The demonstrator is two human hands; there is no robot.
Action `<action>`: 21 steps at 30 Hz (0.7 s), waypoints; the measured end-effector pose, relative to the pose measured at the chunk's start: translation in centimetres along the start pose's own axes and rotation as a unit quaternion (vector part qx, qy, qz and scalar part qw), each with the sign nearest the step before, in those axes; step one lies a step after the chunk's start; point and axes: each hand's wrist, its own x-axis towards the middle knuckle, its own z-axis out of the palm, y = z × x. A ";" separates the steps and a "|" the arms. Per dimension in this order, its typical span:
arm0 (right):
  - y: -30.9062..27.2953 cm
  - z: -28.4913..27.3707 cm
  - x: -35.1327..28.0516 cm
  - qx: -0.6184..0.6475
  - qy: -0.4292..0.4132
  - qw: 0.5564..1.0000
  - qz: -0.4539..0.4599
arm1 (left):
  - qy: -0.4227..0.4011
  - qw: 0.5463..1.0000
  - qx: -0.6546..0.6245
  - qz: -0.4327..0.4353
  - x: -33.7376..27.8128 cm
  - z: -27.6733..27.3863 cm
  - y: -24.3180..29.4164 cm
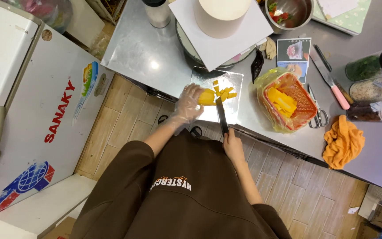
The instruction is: The person puts on plastic gloves, peels and trims a mango using a scraper into a container, and places the fruit onto a metal board. They then cut the mango into small cubes using a knife.
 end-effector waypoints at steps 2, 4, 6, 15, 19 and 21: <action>-0.2 0.3 0.6 -0.037 0.032 0.998 -0.030 | 0.040 0.999 0.016 0.003 0.7 3.0 0.1; -0.9 0.7 1.6 -0.063 0.026 0.997 -0.022 | 0.069 0.997 0.016 -0.006 1.6 5.0 0.3; -1.4 1.0 2.1 -0.080 0.021 0.996 -0.018 | 0.058 0.998 0.024 -0.002 1.8 6.2 0.0; -1.7 -0.2 2.9 -0.045 0.008 0.998 -0.036 | -0.002 0.999 0.041 -0.011 1.7 4.5 0.3; -0.9 -1.6 1.1 -0.058 -0.009 0.998 -0.014 | -0.066 0.994 0.069 -0.044 1.4 3.1 1.8; -0.7 -1.9 1.0 -0.072 -0.018 0.997 -0.002 | -0.064 0.995 0.027 -0.072 1.1 3.0 2.5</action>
